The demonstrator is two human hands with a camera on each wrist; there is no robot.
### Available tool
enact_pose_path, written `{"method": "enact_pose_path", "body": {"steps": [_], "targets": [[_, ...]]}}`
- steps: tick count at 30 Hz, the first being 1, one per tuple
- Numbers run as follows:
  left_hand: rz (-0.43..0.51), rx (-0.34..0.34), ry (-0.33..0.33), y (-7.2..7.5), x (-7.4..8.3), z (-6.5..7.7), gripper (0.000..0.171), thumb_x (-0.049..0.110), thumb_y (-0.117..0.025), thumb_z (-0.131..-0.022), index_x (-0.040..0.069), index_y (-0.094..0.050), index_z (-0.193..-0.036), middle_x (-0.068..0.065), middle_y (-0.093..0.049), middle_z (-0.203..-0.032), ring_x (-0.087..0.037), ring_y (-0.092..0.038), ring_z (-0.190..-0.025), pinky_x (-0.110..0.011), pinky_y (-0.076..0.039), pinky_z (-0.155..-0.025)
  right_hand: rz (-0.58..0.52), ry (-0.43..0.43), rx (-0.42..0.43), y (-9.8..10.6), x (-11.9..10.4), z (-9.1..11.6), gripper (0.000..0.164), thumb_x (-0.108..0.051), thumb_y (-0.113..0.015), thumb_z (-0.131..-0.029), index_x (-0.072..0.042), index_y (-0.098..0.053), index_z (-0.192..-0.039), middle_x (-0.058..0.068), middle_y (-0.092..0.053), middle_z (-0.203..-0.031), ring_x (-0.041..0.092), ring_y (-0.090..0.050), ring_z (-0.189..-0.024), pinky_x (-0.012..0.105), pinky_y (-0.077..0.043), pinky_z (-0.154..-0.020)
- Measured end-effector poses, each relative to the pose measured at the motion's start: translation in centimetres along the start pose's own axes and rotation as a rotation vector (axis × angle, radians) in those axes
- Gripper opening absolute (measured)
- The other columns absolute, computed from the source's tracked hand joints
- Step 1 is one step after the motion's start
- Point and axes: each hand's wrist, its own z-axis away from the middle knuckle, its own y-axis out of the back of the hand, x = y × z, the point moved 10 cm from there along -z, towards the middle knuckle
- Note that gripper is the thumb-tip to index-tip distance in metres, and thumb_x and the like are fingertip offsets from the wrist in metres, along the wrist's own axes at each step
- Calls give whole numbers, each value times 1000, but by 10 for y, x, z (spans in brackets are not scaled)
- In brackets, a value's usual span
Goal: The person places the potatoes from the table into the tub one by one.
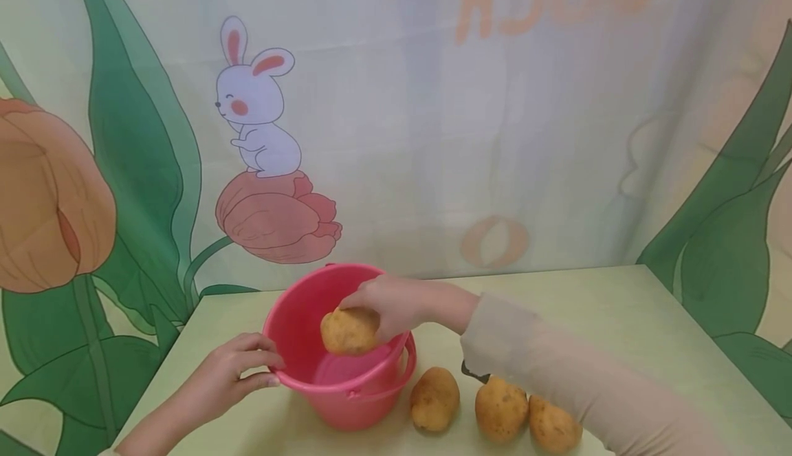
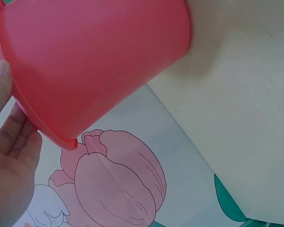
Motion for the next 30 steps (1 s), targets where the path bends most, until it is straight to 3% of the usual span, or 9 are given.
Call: {"method": "enact_pose_path", "body": {"steps": [8,15,30], "targets": [[-15,3,-18,1,1,0,18,20,-74,-68,22,-69,-85,10,-55,-89,-9,-50,-87,-16,-50,-66,-3,27,-31,-10,-1,-9,56,-9,-68,-71,-15,-50,-125,-3,-54,-118,11,-47,-109,19,-45,-82],[-5,-9,-3,0,1,0,18,22,-72,-69,21,-69,-87,10,-56,-90,-10,-50,-88,-16,-50,-66,-61,6,-79,-20,1,-13,60,-10,-71,-69,-18,-51,-124,-4,-53,-120,12,-46,-111,17,-47,-76],[2,-13,14,-1,0,0,18,24,-72,-69,22,-69,-86,9,-56,-90,-10,-50,-89,-15,-50,-66,-123,-15,-135,-36,8,-26,58,-7,-71,-68,-20,-54,-122,-7,-56,-114,7,-48,-102,14,-46,-70]]}}
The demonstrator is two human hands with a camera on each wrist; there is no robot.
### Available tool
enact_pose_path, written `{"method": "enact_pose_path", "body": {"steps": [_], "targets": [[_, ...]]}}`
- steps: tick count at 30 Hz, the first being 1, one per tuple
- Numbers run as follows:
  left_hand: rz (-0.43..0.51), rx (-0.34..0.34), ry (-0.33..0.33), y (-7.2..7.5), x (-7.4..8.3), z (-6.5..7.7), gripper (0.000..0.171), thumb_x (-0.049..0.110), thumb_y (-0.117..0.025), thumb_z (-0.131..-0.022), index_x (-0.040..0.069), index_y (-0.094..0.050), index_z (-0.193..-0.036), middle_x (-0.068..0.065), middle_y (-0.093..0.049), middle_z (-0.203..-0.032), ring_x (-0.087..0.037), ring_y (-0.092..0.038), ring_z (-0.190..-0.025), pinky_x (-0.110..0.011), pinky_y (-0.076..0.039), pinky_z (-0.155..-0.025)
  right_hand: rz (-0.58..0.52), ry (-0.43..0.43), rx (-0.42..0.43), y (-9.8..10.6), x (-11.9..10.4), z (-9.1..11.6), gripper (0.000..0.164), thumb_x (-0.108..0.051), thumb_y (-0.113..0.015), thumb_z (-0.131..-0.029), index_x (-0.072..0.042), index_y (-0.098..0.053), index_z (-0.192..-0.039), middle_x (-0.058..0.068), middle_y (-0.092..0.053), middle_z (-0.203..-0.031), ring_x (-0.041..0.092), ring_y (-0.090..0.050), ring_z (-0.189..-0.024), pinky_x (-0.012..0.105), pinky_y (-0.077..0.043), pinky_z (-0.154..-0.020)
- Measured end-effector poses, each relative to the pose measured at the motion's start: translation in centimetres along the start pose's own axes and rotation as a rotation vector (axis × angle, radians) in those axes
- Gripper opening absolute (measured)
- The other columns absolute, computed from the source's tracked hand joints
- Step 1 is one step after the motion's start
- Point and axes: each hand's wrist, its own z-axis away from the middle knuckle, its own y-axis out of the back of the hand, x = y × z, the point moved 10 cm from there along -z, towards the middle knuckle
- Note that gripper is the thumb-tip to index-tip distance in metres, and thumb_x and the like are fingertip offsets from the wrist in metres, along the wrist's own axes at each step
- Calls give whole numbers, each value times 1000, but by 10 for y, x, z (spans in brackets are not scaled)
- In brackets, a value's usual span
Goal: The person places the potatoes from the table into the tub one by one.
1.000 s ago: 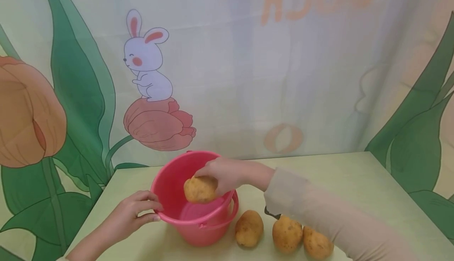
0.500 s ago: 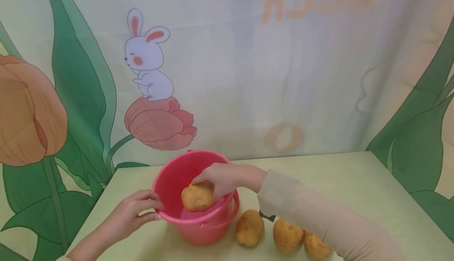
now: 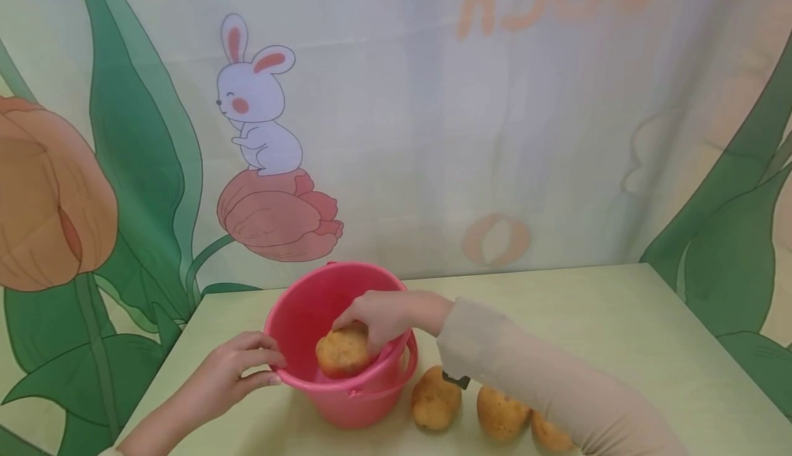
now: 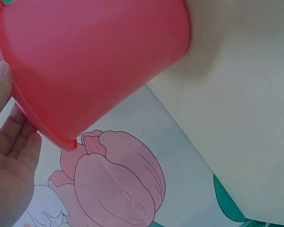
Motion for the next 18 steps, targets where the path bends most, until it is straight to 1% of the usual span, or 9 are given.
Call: {"method": "enact_pose_path", "body": {"steps": [5,8,13,18], "targets": [[7,-4,36,-2,-4,-1,19,21,-73,-68,21,-69,-86,10,-56,-90,-9,-50,-90,-15,-50,-67,-21,-7,-21,-5,2,-4,57,-7,-72,-69,-22,-54,-121,-9,-58,-110,4,-49,-97,14,-46,-69],[4,-1,37,-2,-4,-1,19,20,-74,-68,20,-69,-86,10,-55,-90,-9,-50,-90,-15,-50,-67,-29,-5,-30,-7,3,-6,59,-8,-72,-68,-22,-54,-121,-10,-58,-109,3,-49,-95,14,-47,-67],[-1,8,17,-1,-4,-1,20,21,-74,-68,20,-69,-87,10,-55,-90,-8,-50,-89,-16,-50,-67,-48,3,-49,-11,3,-8,61,-8,-73,-66,-23,-54,-122,-10,-58,-108,3,-49,-94,14,-48,-64],[-3,25,-22,1,0,1,19,21,-73,-68,19,-69,-86,9,-56,-89,-9,-50,-87,-16,-50,-66,-85,-22,-77,-16,3,-11,63,-7,-75,-64,-25,-54,-121,-11,-57,-105,5,-49,-92,16,-49,-62]]}}
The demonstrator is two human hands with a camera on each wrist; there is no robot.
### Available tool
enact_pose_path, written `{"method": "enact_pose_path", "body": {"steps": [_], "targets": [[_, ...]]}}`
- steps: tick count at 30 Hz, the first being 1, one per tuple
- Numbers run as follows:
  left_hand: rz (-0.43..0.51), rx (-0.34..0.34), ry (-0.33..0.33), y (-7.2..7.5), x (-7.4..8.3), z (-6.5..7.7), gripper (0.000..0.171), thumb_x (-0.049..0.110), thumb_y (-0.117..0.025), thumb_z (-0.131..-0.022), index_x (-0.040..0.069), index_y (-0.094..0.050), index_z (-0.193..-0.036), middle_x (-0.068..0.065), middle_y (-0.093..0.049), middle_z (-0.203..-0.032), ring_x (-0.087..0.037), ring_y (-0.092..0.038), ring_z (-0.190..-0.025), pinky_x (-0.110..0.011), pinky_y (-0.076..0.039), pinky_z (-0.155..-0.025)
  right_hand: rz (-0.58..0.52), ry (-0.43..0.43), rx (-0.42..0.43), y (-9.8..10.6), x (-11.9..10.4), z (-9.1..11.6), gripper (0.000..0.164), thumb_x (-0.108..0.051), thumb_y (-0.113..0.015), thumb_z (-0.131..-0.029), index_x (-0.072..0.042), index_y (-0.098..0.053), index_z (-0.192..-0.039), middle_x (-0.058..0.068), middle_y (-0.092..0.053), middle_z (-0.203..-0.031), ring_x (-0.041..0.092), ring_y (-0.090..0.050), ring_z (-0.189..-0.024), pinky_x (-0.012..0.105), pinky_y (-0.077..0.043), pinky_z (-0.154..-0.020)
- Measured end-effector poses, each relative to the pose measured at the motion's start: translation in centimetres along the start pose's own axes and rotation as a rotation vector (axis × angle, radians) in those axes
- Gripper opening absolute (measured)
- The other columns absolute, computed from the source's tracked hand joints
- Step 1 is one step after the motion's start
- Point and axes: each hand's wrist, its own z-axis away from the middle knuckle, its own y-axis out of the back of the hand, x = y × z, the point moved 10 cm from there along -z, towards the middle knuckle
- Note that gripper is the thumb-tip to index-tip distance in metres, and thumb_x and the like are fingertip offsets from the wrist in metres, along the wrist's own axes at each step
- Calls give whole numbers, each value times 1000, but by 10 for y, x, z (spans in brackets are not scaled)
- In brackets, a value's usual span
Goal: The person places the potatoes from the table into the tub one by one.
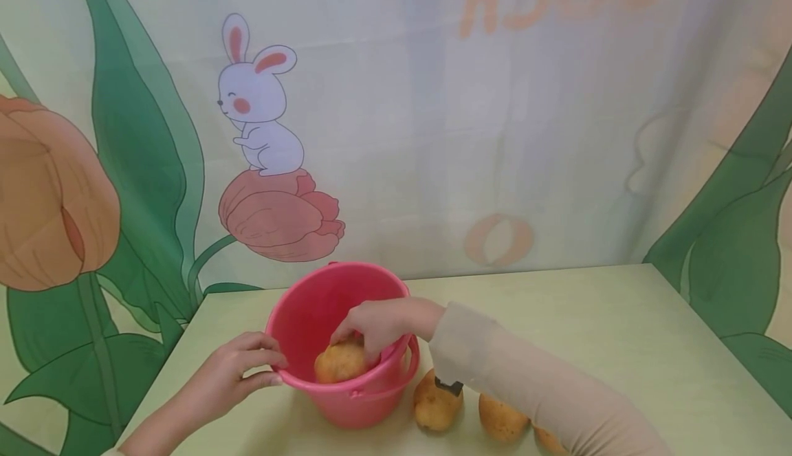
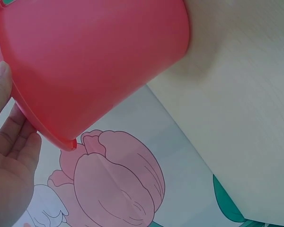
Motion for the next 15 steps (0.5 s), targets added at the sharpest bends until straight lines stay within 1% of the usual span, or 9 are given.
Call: {"method": "enact_pose_path", "body": {"steps": [3,8,11,15], "targets": [[-4,6,-9,0,1,0,18,21,-73,-68,21,-69,-86,10,-56,-89,-9,-50,-87,-16,-50,-66,-15,-7,-15,-3,0,-2,62,-7,-75,-64,-26,-55,-120,-12,-58,-100,5,-50,-89,16,-50,-61],[4,4,11,0,0,0,18,20,-74,-68,22,-69,-85,10,-56,-89,-8,-50,-87,-15,-50,-66,-35,-33,-29,-7,3,-5,61,-6,-75,-64,-28,-56,-118,-12,-57,-93,6,-50,-86,17,-50,-59],[10,2,23,0,-1,0,18,18,-74,-68,22,-69,-85,10,-56,-89,-9,-50,-88,-15,-50,-65,-48,-49,-40,-10,6,-7,61,-5,-74,-65,-27,-56,-119,-12,-57,-93,6,-50,-85,18,-50,-59],[8,11,15,1,0,0,18,18,-74,-68,23,-69,-85,10,-55,-89,-9,-50,-88,-16,-50,-65,-57,-61,-54,-13,9,-9,61,-4,-73,-67,-27,-55,-121,-12,-57,-93,6,-50,-84,18,-51,-59]]}}
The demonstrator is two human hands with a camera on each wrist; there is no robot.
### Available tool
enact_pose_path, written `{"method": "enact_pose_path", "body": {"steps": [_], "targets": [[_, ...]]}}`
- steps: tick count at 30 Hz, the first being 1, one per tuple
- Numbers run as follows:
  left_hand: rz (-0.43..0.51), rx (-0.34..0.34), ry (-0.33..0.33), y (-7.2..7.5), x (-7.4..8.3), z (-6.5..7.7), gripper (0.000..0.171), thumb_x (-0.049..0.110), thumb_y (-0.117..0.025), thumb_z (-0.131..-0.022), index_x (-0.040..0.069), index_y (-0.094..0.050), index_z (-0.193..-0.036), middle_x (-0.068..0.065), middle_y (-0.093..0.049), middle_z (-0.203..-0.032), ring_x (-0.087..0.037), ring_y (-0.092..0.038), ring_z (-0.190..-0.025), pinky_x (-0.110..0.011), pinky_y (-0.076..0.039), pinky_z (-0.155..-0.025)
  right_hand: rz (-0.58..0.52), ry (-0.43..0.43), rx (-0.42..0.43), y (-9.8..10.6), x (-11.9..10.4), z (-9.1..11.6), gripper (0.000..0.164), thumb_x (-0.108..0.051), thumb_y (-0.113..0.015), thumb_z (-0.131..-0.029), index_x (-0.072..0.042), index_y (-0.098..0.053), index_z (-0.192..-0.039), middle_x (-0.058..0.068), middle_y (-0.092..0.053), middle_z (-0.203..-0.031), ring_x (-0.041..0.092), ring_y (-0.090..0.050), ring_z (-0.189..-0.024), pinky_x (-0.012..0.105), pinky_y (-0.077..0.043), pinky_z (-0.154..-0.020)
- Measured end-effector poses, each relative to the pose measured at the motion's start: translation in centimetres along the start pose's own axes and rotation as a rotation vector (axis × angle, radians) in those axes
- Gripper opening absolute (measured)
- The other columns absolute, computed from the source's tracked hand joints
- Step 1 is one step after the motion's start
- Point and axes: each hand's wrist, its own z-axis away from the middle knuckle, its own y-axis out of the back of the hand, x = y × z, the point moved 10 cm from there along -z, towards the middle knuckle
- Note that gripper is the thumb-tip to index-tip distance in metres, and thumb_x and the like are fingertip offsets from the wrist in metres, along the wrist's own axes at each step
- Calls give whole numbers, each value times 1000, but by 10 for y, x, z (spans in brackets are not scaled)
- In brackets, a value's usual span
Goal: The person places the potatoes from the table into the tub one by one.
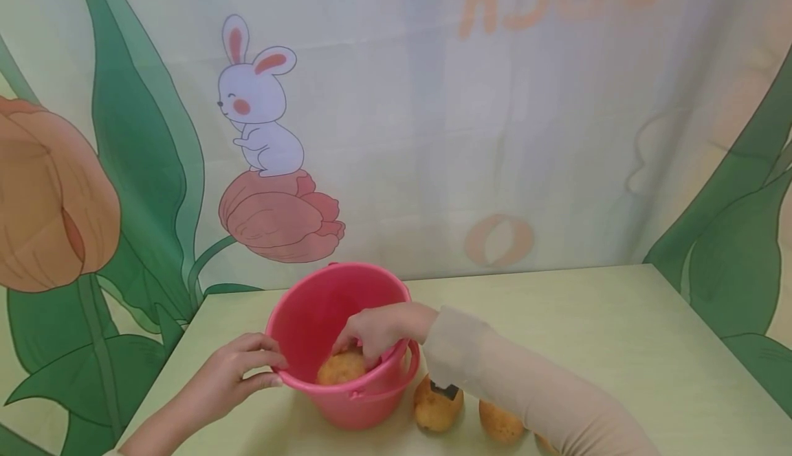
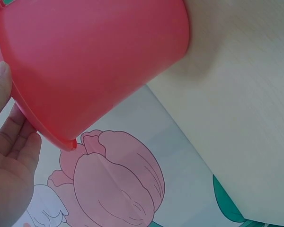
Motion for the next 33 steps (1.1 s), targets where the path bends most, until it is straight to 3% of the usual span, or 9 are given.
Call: {"method": "enact_pose_path", "body": {"steps": [18,33], "targets": [[-18,62,-89,3,4,1,18,18,-74,-67,23,-69,-83,11,-55,-88,-8,-49,-86,-17,-50,-66,-22,-53,-14,-4,9,-1,50,1,-69,-67,-24,-62,-110,-5,-58,-99,13,-52,-94,18,-50,-57],[-8,8,-24,1,2,0,18,19,-73,-68,24,-69,-85,11,-55,-89,-9,-49,-87,-16,-50,-66,4,-29,-12,-4,7,-1,48,-1,-70,-67,-22,-63,-110,-5,-58,-99,14,-52,-95,17,-50,-58]]}}
